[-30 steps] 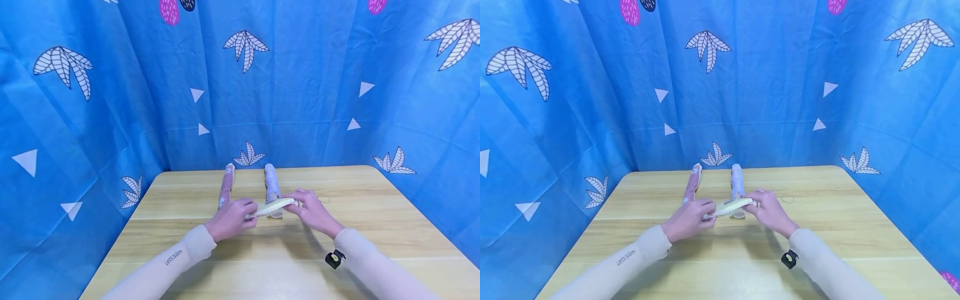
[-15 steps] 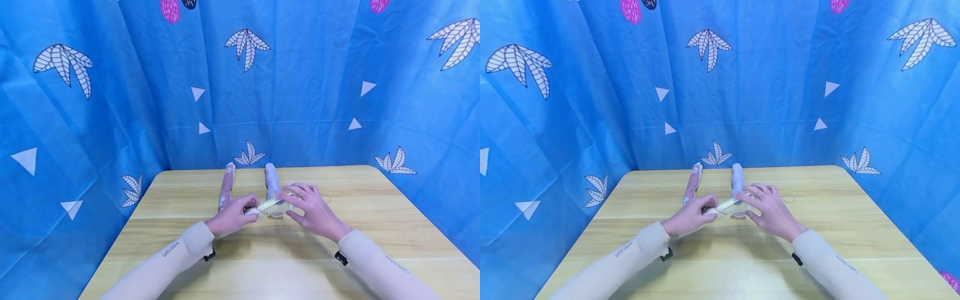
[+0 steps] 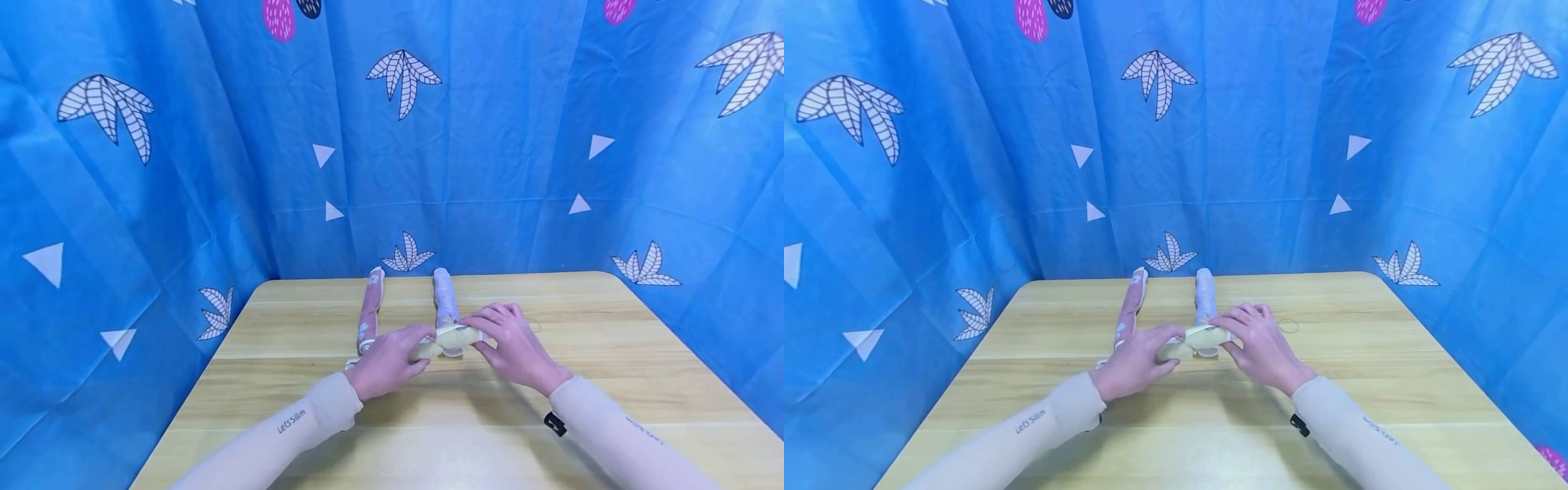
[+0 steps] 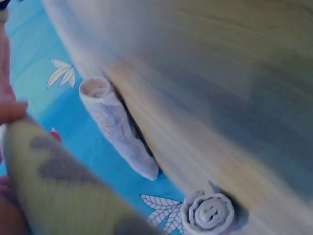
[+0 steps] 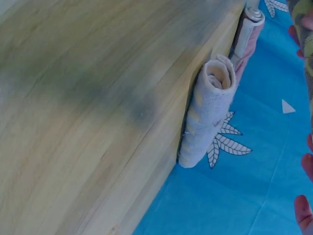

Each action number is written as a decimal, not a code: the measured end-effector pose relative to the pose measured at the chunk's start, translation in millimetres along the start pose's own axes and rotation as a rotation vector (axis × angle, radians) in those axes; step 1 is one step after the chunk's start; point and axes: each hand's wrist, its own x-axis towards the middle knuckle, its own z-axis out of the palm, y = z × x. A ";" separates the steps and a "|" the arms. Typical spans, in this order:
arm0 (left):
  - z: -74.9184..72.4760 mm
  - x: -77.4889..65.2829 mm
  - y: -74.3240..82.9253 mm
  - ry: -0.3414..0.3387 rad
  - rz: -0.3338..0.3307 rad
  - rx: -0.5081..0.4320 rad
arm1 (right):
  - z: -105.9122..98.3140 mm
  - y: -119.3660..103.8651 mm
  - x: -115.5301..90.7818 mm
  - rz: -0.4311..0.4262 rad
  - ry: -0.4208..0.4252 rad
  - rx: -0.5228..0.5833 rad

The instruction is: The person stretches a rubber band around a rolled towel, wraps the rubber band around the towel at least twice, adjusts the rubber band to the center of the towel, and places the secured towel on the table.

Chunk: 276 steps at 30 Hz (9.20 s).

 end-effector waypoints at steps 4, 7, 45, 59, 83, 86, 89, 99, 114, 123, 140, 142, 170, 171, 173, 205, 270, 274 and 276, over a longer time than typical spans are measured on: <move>2.1 0.7 2.2 0.046 0.067 0.107 | -0.2 -0.9 -1.0 0.045 -0.002 -0.005; 1.2 2.1 3.2 0.034 0.093 0.151 | 0.0 -2.9 -1.0 0.070 -0.016 -0.022; -8.8 -3.3 -14.8 -0.228 -0.257 -0.515 | -6.3 13.9 -7.7 -0.120 0.006 -0.055; 7.0 -7.7 -1.6 0.058 0.072 0.050 | -3.1 3.2 -8.5 0.047 -0.042 0.017; -10.7 -10.3 -15.1 -0.147 -0.175 -0.485 | -11.7 -2.3 -2.7 0.283 -0.217 0.318; -13.9 -8.6 -15.6 -0.169 -0.231 -0.623 | -11.0 -1.7 -3.1 0.107 -0.125 0.177; -14.5 -6.2 -16.3 -0.205 -0.256 -0.725 | -9.8 -0.8 -3.1 -0.030 -0.061 0.045; -6.4 -4.2 -8.5 -0.169 -0.194 -0.553 | -7.8 5.3 -0.7 -0.048 -0.052 -0.006; 2.6 -7.5 -6.1 0.004 0.133 0.040 | -2.6 9.9 0.3 0.041 -0.042 0.019; 3.8 -9.4 -18.9 0.098 0.202 0.111 | -3.8 9.0 3.2 0.135 -0.093 0.086; -7.0 -4.9 -19.0 -0.162 -0.318 -0.624 | -10.0 13.1 -4.0 -0.086 -0.081 -0.046; -8.6 -4.0 -16.6 -0.186 -0.346 -0.696 | -9.0 13.8 -4.2 -0.128 -0.065 -0.092; 3.9 -10.4 -6.5 -0.037 0.179 0.230 | -8.2 9.8 1.4 -0.029 -0.037 -0.050; 4.6 -9.6 -6.9 -0.045 0.179 0.248 | -8.1 10.0 1.7 -0.028 -0.039 -0.051; 5.7 -8.3 -7.6 -0.058 0.179 0.275 | -8.6 10.1 2.3 -0.024 -0.049 -0.052; -4.6 -12.8 8.0 -0.062 -0.006 -0.014 | -17.4 17.0 -0.9 -0.061 -0.014 -0.083; 12.3 -18.9 -4.6 0.014 0.158 0.144 | -14.0 12.7 8.5 -0.061 -0.069 -0.098; 9.6 -19.4 -9.8 0.044 0.225 0.117 | -14.3 16.0 8.4 -0.030 -0.089 -0.083; 7.7 -18.8 -12.0 0.047 0.213 0.086 | -15.3 16.7 7.9 0.006 -0.102 -0.063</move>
